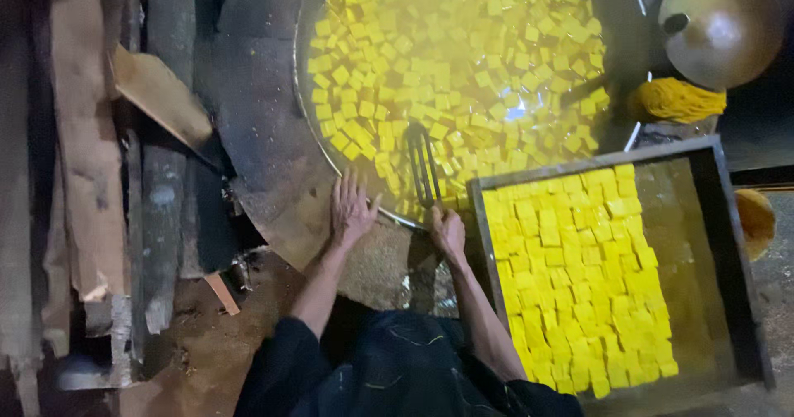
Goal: The person uses a slotted metal spatula to scoop yellow cubed food items from a large steaming wok and transfers them into a rectangular metal tray. The person repeatedly scoops and arranges the cubes in the tray.
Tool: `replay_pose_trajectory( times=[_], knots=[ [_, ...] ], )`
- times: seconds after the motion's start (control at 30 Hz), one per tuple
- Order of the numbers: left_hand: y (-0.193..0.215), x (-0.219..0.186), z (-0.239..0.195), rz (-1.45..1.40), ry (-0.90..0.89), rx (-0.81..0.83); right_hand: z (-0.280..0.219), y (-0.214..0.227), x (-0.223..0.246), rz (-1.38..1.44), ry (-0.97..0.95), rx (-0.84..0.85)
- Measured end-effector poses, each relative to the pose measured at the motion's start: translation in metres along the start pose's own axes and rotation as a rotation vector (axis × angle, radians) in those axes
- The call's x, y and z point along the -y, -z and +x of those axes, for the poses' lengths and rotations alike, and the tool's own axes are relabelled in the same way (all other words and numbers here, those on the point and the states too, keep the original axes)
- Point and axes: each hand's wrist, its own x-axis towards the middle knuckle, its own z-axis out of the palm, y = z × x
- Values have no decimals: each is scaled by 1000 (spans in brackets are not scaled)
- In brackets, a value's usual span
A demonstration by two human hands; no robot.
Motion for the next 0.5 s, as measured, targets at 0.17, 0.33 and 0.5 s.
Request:
replay_pose_trajectory(
  times=[0.17, 0.33, 0.5],
  knots=[
    [27, -5, 7, -7, 47, 98, 37, -53, 15, 246, -280, 169],
    [48, -7, 21, -6, 20, 78, 120, -106, 49, 209, -152, -48],
    [54, -7, 19, -19, 37, 109, 170, -87, 43, 43, -57, -161]
  ],
)
